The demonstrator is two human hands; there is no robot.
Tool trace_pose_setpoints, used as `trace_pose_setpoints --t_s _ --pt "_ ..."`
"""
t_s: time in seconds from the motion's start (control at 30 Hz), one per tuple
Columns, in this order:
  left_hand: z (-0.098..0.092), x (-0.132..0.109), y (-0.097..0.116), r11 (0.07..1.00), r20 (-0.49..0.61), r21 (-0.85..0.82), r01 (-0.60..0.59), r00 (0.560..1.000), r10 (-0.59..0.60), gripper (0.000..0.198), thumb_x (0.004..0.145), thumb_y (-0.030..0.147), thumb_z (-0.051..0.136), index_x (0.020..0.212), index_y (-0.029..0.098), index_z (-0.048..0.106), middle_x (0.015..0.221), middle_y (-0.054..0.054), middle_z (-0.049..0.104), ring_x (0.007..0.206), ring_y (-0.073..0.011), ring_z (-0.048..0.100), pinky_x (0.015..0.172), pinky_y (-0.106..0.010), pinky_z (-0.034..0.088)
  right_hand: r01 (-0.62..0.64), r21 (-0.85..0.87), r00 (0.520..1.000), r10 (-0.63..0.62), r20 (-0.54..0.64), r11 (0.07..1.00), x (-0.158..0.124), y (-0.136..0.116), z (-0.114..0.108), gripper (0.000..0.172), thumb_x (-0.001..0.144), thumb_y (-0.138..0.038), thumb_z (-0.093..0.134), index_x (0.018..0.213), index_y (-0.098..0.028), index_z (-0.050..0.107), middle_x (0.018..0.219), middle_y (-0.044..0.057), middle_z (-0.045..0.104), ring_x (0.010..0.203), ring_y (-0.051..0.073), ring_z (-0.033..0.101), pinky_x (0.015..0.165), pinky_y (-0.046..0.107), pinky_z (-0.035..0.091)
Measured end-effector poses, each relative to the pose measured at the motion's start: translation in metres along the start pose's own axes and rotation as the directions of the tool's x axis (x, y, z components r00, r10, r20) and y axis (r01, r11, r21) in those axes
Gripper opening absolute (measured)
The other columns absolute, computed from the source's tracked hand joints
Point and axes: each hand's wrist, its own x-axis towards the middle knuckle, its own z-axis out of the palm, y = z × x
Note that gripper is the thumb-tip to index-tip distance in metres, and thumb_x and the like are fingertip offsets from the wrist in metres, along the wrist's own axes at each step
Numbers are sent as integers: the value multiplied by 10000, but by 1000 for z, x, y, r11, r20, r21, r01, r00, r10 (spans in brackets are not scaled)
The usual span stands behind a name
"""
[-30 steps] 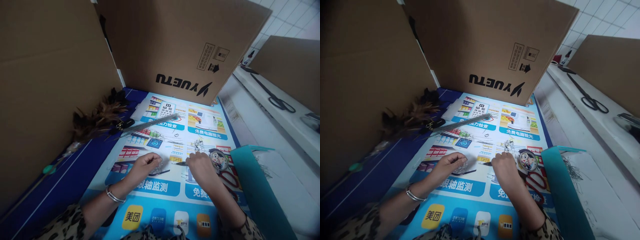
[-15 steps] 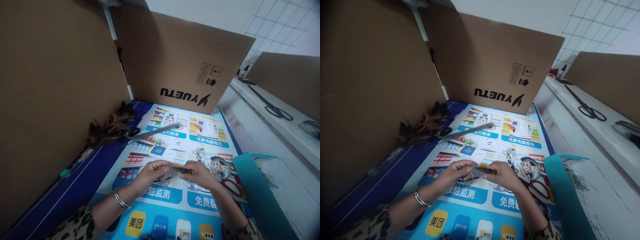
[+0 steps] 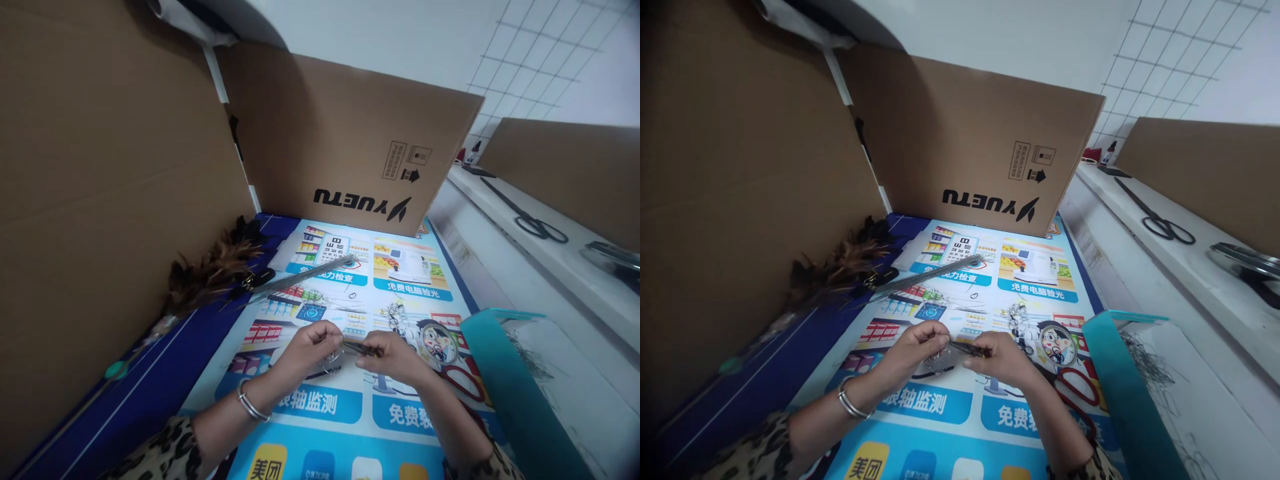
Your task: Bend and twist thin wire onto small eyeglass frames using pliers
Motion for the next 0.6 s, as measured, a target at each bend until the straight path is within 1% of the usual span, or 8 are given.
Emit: trace_pose_setpoints --t_s 0.13,0.2,0.27,0.4,0.53,0.6 --pt "-7 4 -12 997 -78 65 -44 996 49 196 780 336 554 754 142 538 602 34 441 545 -86 390 517 -198 313 15 -217 991 -43 -128 976 5 4 6 266 782 -395 535 666 -155 542 659 -30 475 617 88 449 552 182 309" --pt "-12 6 -18 993 -107 106 -61 992 72 188 792 328 540 765 141 536 616 30 445 555 -89 392 521 -201 314 -11 -297 984 -43 -174 955 8 4 10 252 788 -385 529 676 -160 541 674 -23 493 634 95 459 566 186 311" --pt "-15 8 -22 987 -114 147 -69 990 86 182 800 321 529 772 141 538 616 31 440 554 -90 387 520 -201 312 -52 -354 975 -28 -218 934 11 4 14 245 791 -379 524 675 -163 535 678 -17 498 648 102 466 568 188 309" --pt "-19 10 -24 971 -67 224 -83 993 100 166 798 297 527 762 137 550 627 25 454 574 -96 400 539 -205 325 -101 -400 964 -11 -267 911 15 3 21 249 806 -371 504 665 -166 520 671 -11 496 669 112 476 569 189 303" --pt "-20 13 -26 958 -48 277 -80 994 97 162 783 290 544 760 131 563 644 16 488 596 -105 426 555 -209 337 -97 -406 970 -4 -243 909 17 8 26 249 808 -364 498 649 -173 514 655 -13 493 651 110 475 557 189 293" --pt "-20 14 -28 962 -24 263 -75 996 84 170 781 295 550 757 127 564 650 12 500 601 -106 433 557 -209 339 -90 -393 971 -7 -238 915 18 12 28 256 809 -359 495 631 -175 499 633 -15 485 619 107 464 547 192 288"
